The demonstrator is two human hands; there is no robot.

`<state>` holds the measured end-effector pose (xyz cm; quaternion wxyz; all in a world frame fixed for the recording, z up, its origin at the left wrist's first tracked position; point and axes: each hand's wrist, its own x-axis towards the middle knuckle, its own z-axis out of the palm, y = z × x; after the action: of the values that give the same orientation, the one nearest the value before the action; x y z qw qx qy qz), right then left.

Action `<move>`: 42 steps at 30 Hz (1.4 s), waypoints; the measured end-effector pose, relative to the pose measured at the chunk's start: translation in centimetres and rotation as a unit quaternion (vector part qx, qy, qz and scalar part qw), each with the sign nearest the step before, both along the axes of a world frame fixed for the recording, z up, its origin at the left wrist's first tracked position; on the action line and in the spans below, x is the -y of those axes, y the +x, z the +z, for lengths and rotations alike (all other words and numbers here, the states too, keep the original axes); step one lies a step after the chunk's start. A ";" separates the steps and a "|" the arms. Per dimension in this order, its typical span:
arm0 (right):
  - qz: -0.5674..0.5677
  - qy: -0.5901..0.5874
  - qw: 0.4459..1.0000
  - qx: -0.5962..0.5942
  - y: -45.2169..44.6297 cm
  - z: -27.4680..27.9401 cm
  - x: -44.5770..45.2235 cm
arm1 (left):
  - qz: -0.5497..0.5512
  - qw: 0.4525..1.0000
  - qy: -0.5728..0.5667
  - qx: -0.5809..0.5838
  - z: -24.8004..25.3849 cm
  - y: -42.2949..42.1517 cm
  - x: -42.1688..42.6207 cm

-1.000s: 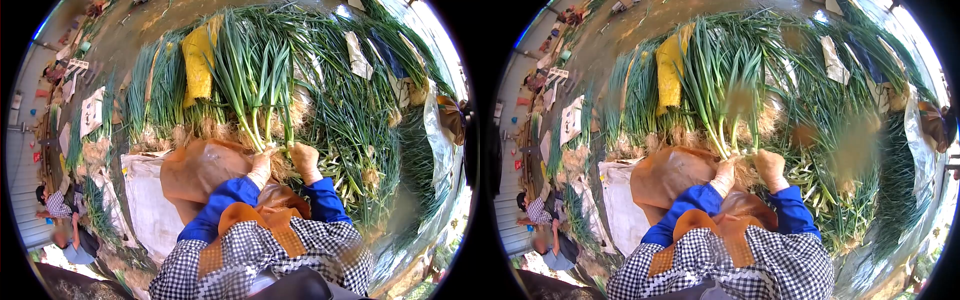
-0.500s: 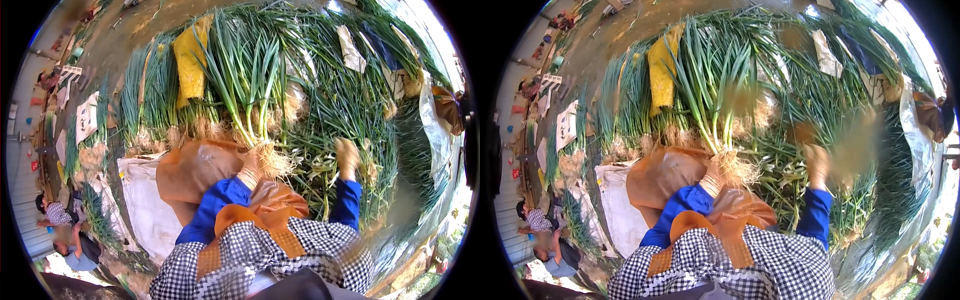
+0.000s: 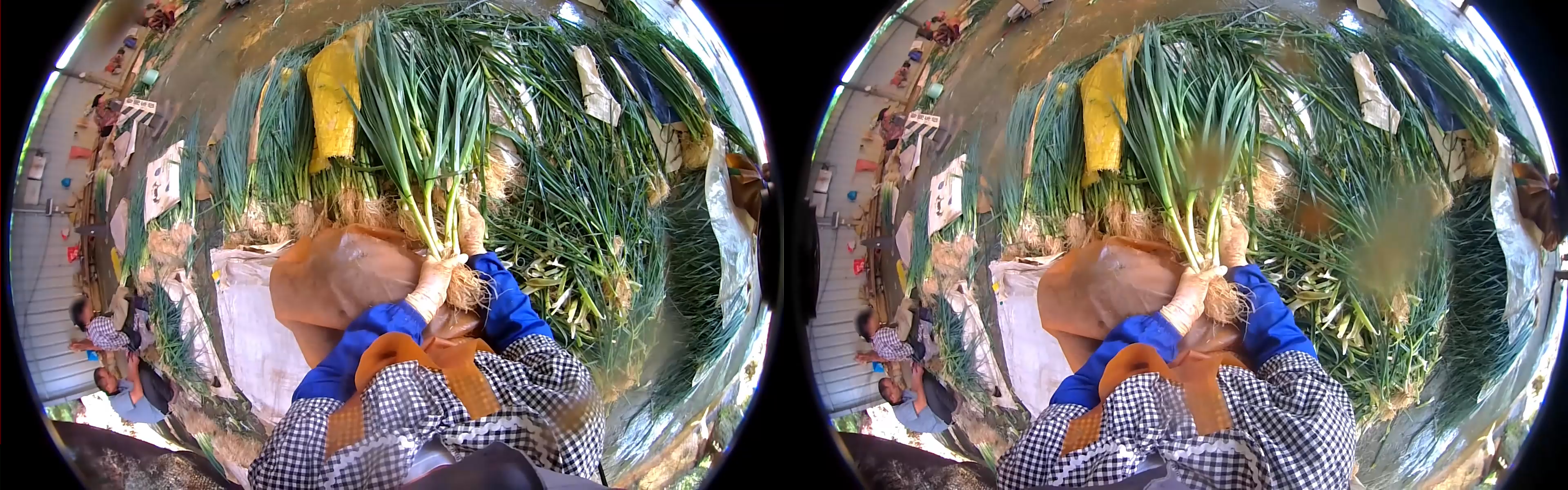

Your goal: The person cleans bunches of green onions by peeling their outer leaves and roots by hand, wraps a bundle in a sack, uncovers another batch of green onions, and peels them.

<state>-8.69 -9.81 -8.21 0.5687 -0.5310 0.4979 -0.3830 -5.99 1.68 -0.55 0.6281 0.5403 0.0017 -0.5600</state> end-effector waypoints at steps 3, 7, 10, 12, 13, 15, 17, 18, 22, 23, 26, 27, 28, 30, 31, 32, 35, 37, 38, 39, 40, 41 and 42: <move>0.125 0.066 0.988 0.067 -2.4 4.7 -0.3 | 0.041 0.999 -0.005 -0.035 -0.9 0.5 0.4; 0.315 0.210 0.896 0.234 -12.4 12.8 -0.9 | 0.103 0.987 -0.020 -0.121 -2.6 2.3 0.5; 0.070 0.093 0.990 0.082 -21.4 12.2 3.5 | 0.084 0.985 -0.053 -0.142 -1.2 2.6 0.3; 0.082 0.135 0.984 -0.078 -22.5 10.6 5.8 | 0.052 0.979 -0.093 -0.174 -1.4 2.5 0.2; 0.109 0.006 0.951 -0.290 -20.6 9.2 5.3 | 0.047 0.979 -0.096 -0.173 -1.4 2.5 0.2; 0.151 0.088 0.932 -0.317 -14.0 8.7 4.8 | 0.055 0.961 -0.055 -0.267 -0.4 2.5 0.2; 0.227 0.302 0.923 0.073 -7.9 6.7 3.8 | 0.048 0.935 -0.070 -0.345 1.9 2.5 -0.2; 0.176 0.292 0.923 0.177 -4.1 0.5 3.0 | -0.043 0.963 -0.135 -0.231 1.3 2.6 -0.1; 0.017 0.402 0.854 0.330 2.8 1.7 1.0 | -0.028 0.940 -0.164 -0.297 -3.1 2.4 -0.6; 0.033 0.367 0.877 0.308 2.9 1.7 0.9 | 0.035 0.934 -0.084 -0.345 -0.6 2.7 -0.3; 0.182 0.196 0.950 0.162 1.4 2.0 0.7 | 0.043 0.958 -0.070 -0.276 -1.9 2.5 -0.4; 0.261 0.124 0.951 0.108 0.4 2.2 0.5 | 0.044 0.957 -0.067 -0.279 -1.8 2.4 -0.5; 0.339 0.046 0.937 0.070 -1.2 2.5 -0.2 | 0.069 0.968 -0.061 -0.233 -1.7 2.3 -0.5; 0.434 -0.113 0.894 0.008 -5.4 2.9 -2.0 | 0.104 0.972 -0.052 -0.203 -0.1 2.5 0.4; 0.459 -0.195 0.867 -0.029 -8.0 2.6 -3.0 | 0.107 0.971 -0.052 -0.208 0.1 2.5 0.5; 0.473 -0.274 0.835 -0.058 -10.6 2.5 -4.0 | 0.120 0.974 -0.064 -0.179 0.3 2.5 0.6; 0.584 -0.151 0.526 -0.600 -22.3 1.9 -1.4 | 0.131 0.976 -0.071 -0.158 0.8 2.9 0.8; 0.361 0.041 0.593 -0.718 -22.0 7.7 0.7 | 0.097 0.983 -0.066 -0.144 1.1 2.4 0.5; 0.327 0.004 0.721 -0.611 -20.0 10.2 1.3 | 0.073 0.982 -0.075 -0.159 1.2 2.4 0.4; 0.271 -0.152 0.811 -0.496 -17.8 9.3 1.4 | 0.069 0.981 -0.073 -0.163 1.1 2.1 0.3; 0.243 -0.170 0.894 -0.335 -14.4 9.1 1.4 | 0.063 0.978 -0.080 -0.183 1.0 2.0 0.4; 0.241 0.017 0.954 -0.180 -10.7 10.1 1.0 | 0.060 0.974 -0.088 -0.201 1.0 2.1 0.5; 0.243 0.212 0.940 0.109 -8.2 8.8 0.6 | 0.062 0.966 -0.085 -0.238 1.2 2.1 0.5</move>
<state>-16.86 -10.41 0.54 0.7947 -0.4583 0.3578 -0.1744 -3.87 1.20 0.68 0.6863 0.3353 0.1371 -0.6307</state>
